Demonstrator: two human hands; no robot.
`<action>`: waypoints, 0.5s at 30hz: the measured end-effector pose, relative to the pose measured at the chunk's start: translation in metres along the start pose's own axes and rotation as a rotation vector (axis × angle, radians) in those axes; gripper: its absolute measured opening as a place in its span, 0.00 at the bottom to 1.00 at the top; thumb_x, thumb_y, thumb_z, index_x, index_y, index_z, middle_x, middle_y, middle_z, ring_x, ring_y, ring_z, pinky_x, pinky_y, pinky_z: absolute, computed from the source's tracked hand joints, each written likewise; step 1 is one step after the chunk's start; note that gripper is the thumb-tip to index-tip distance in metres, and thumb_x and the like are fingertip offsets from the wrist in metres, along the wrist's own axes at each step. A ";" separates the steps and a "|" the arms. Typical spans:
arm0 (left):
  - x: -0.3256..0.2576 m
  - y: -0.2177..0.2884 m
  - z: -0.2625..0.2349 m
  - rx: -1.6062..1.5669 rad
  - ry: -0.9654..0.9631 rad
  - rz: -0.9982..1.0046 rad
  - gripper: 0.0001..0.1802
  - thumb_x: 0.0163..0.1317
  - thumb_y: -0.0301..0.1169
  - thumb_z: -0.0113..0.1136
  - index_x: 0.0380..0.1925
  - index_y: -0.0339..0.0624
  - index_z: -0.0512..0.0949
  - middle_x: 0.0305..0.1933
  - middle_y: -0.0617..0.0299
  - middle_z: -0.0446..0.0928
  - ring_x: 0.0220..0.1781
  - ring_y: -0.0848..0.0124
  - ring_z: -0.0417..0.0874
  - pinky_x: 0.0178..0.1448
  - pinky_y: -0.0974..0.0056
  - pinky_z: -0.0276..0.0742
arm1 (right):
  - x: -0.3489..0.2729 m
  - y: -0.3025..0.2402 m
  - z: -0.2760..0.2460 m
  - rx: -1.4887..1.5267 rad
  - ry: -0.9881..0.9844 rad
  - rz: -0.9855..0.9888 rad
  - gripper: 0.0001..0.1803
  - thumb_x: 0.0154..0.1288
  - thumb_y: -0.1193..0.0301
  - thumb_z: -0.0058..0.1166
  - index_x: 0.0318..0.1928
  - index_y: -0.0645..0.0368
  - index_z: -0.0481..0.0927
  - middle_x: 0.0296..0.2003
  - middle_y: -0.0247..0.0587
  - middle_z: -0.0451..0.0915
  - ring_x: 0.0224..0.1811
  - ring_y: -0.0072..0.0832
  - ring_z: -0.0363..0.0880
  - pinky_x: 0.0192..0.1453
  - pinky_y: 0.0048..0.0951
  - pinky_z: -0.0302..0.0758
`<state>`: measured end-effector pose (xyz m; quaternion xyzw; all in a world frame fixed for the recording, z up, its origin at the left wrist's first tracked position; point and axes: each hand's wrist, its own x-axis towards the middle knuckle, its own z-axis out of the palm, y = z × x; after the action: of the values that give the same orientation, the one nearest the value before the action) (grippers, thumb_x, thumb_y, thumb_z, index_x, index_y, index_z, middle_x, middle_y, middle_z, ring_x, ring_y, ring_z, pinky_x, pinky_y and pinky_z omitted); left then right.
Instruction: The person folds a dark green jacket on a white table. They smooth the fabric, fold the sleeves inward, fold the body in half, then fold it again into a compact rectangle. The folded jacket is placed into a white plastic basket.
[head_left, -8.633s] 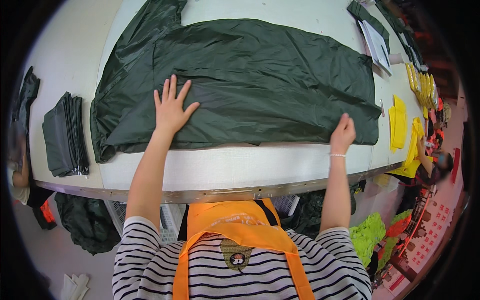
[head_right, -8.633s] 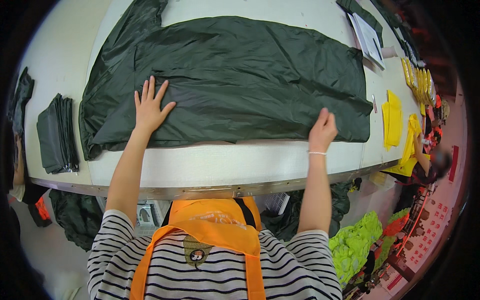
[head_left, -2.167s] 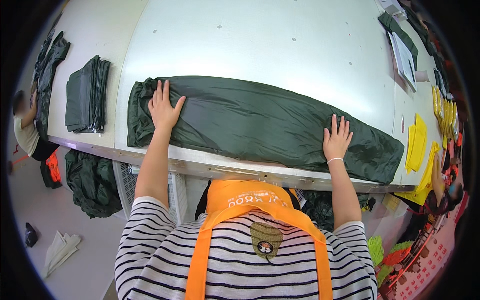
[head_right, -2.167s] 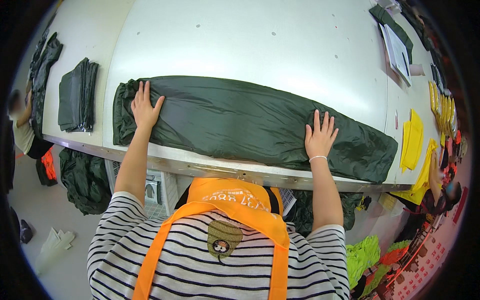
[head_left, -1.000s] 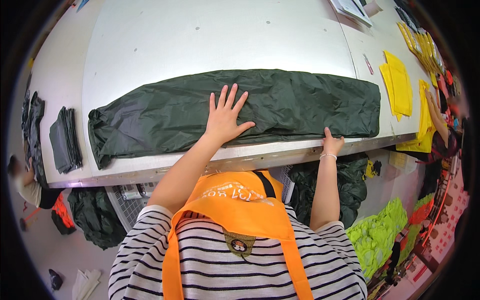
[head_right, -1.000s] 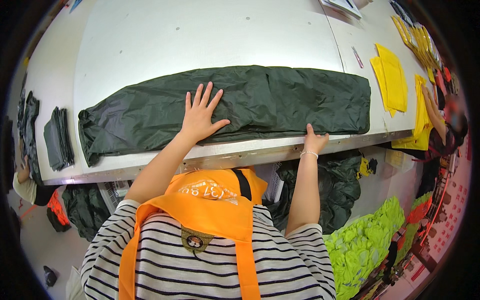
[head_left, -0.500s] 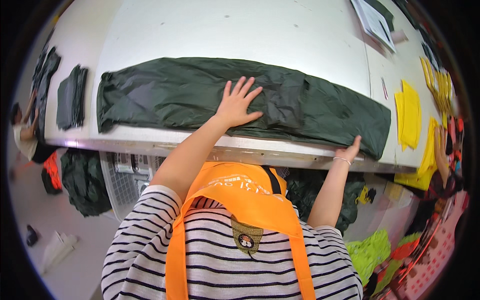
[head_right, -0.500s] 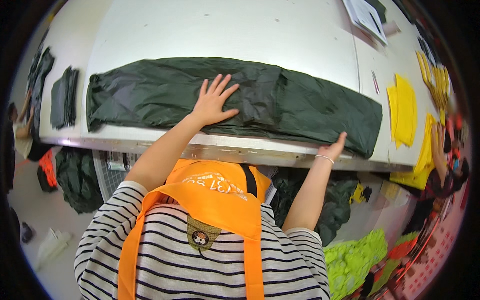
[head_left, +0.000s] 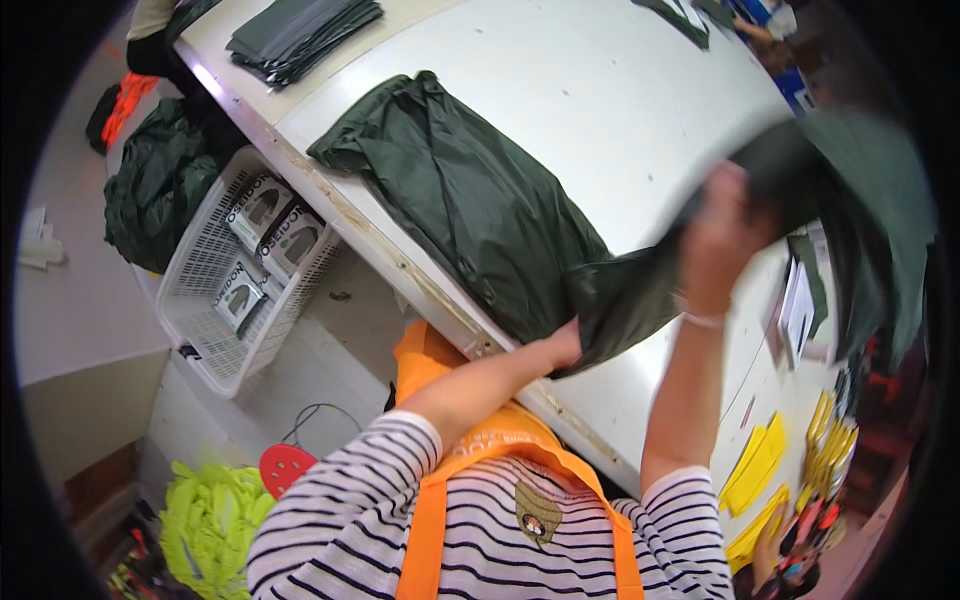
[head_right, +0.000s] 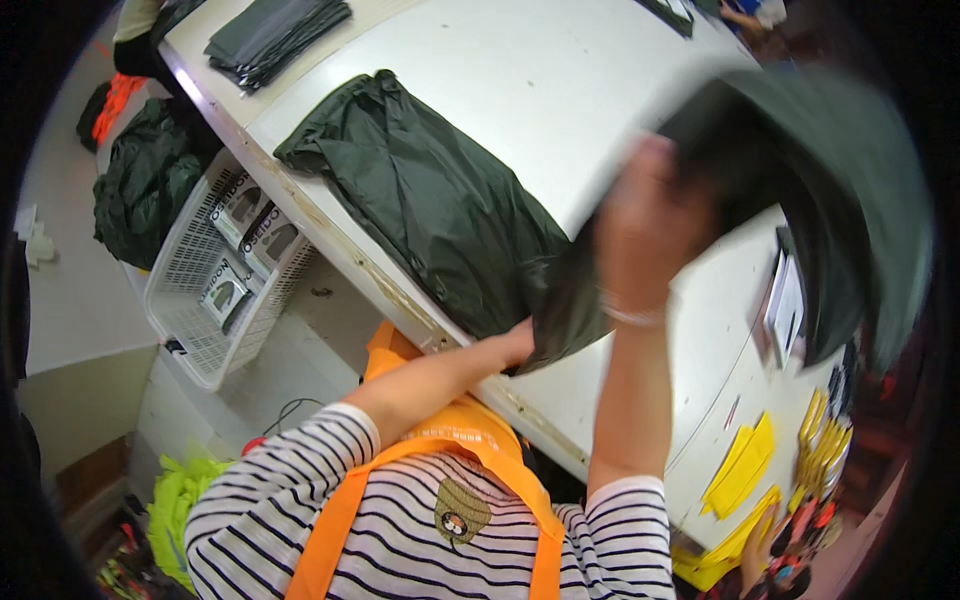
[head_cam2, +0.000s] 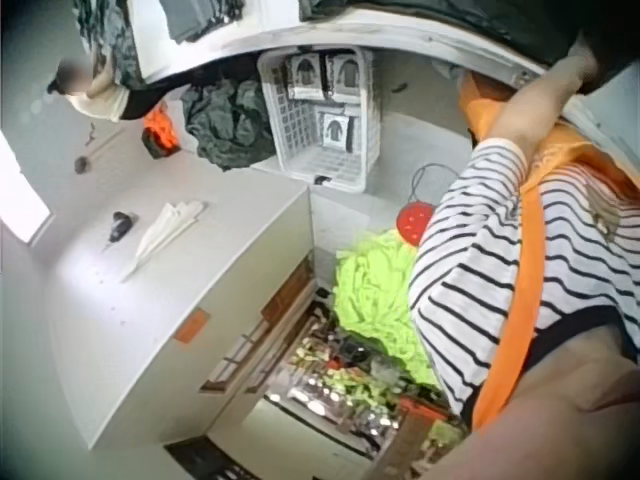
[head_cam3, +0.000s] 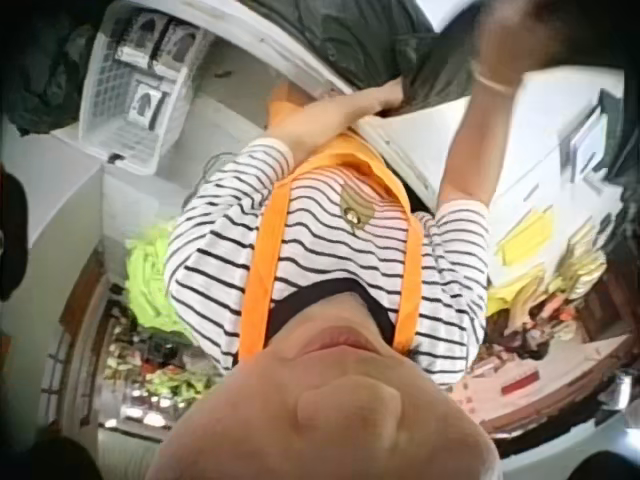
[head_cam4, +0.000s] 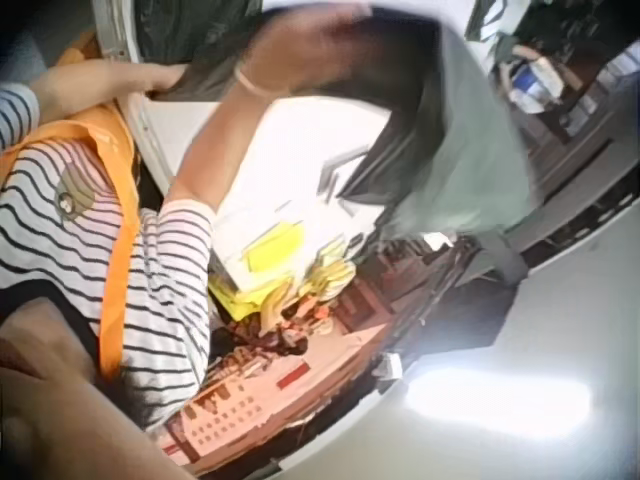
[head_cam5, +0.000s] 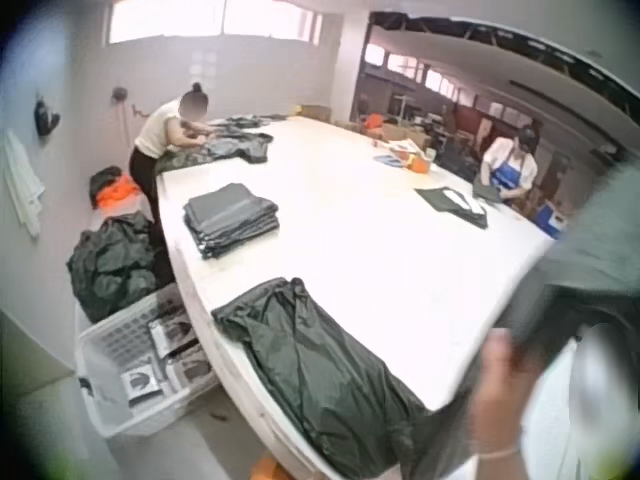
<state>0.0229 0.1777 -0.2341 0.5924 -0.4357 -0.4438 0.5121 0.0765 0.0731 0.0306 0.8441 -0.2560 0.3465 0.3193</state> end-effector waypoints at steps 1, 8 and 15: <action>-0.002 -0.003 0.001 -0.011 0.031 -0.023 0.32 0.68 0.43 0.46 0.67 0.41 0.55 0.67 0.47 0.62 0.72 0.61 0.58 0.71 0.61 0.55 | 0.009 -0.049 0.019 -0.064 -0.028 -0.323 0.19 0.61 0.80 0.49 0.54 0.62 0.75 0.43 0.51 0.81 0.41 0.38 0.80 0.47 0.31 0.74; 0.005 -0.009 0.003 0.190 0.045 -0.015 0.29 0.66 0.41 0.48 0.64 0.42 0.59 0.64 0.49 0.65 0.67 0.61 0.63 0.68 0.61 0.58 | -0.027 -0.213 0.081 1.412 -0.932 -0.293 0.28 0.64 0.57 0.54 0.59 0.61 0.71 0.52 0.55 0.76 0.55 0.49 0.74 0.60 0.39 0.70; -0.010 -0.018 -0.007 0.333 0.075 -0.058 0.26 0.64 0.38 0.49 0.61 0.42 0.64 0.62 0.51 0.69 0.63 0.61 0.69 0.66 0.60 0.62 | -0.104 0.030 0.115 1.146 -0.676 0.422 0.15 0.71 0.74 0.45 0.55 0.64 0.75 0.52 0.43 0.78 0.55 0.30 0.76 0.58 0.27 0.71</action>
<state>0.0290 0.1904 -0.2510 0.6975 -0.4667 -0.3577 0.4096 0.0401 -0.0069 -0.1008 0.8733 -0.2766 0.1998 -0.3477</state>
